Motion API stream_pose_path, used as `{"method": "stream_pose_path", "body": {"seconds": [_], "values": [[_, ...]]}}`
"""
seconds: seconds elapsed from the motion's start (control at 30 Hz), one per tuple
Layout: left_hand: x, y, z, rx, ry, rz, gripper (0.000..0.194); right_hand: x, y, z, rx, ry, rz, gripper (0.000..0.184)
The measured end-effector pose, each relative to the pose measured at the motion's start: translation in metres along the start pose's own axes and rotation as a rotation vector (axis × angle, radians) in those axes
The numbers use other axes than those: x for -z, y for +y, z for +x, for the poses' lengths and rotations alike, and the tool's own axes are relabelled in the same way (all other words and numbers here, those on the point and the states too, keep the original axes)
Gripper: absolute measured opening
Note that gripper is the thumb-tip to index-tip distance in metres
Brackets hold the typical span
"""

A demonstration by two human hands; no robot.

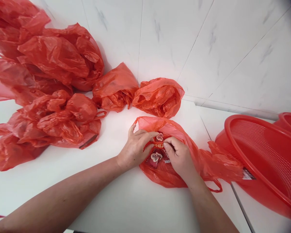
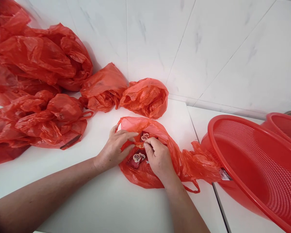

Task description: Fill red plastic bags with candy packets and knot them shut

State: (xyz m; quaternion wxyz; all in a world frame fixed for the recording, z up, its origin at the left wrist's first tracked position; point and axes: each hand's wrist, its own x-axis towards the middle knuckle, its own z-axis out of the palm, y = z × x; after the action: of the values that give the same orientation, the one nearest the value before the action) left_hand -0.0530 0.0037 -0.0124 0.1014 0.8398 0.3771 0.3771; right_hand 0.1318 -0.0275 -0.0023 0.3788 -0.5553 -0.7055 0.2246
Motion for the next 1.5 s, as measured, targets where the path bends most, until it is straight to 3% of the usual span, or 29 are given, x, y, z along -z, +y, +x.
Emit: {"method": "stream_pose_path", "body": {"seconds": [0.5, 0.73, 1.5], "values": [[-0.0003, 0.0019, -0.0003, -0.029, 0.014, 0.002, 0.031, -0.0030, 0.0005, -0.0001, 0.034, -0.067, 0.035, 0.017], [0.0002, 0.0016, 0.0003, 0.021, -0.020, -0.014, 0.042, -0.0034, 0.0011, 0.0008, 0.018, -0.025, 0.003, 0.015], [-0.0013, 0.0012, -0.0010, -0.021, -0.021, 0.023, 0.039, -0.0040, 0.0053, -0.0004, 0.033, -0.065, -0.008, 0.022]]}}
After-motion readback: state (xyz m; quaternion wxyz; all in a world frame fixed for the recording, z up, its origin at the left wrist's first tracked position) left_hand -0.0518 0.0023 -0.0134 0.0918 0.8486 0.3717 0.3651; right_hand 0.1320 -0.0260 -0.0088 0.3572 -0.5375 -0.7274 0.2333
